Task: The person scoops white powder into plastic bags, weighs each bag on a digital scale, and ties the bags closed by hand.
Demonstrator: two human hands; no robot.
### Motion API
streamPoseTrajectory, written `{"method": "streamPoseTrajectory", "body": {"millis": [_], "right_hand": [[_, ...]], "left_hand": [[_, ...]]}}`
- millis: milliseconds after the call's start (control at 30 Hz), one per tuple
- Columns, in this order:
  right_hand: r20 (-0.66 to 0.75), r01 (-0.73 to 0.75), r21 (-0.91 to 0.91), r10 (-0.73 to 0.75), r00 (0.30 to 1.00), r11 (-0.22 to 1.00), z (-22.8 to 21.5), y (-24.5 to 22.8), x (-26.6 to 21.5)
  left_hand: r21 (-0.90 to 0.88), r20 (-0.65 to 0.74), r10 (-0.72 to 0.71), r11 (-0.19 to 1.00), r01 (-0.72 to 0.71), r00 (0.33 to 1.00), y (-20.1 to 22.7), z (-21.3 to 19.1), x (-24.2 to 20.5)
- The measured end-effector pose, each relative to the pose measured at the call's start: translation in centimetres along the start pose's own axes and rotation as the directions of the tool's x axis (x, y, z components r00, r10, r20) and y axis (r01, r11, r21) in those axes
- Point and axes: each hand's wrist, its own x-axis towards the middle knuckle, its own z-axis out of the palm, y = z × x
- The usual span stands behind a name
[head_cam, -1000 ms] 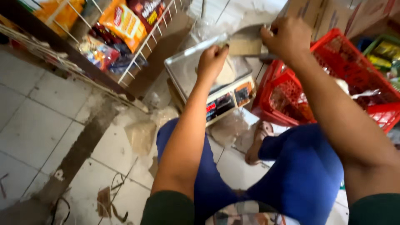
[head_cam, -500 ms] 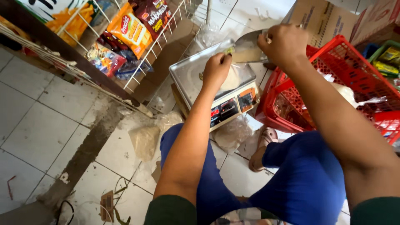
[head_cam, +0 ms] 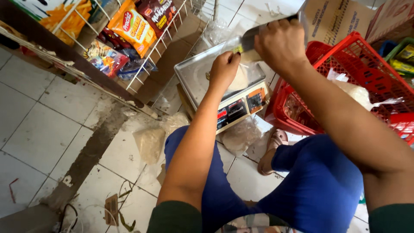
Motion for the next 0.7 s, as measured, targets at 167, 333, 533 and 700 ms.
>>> {"method": "streamPoseTrajectory", "body": {"millis": [167,333,533,700], "right_hand": [[0.315,-0.201,-0.033,0.201,0.927,0.979,-1.5,1.8,0.0],[-0.020,-0.254,0.289,0.271,0.962,0.923,-1.2,5.4,-5.1],[0.506,-0.673,0.734,0.588,0.631,0.090,1.9,6.8,-14.8],[0.717,-0.666,0.667,0.532,0.451,-0.334,2.4,2.6,-20.6]], "left_hand": [[0.041,0.008,-0.019,0.999,0.019,1.000,0.0,0.0,-0.3],[0.033,-0.011,0.010,0.999,-0.010,1.000,-0.1,-0.1,-0.2],[0.105,0.012,-0.162,0.982,0.160,0.987,1.5,-1.2,-0.5],[0.070,0.000,-0.160,0.985,0.160,0.987,1.6,-1.9,-0.9]]}}
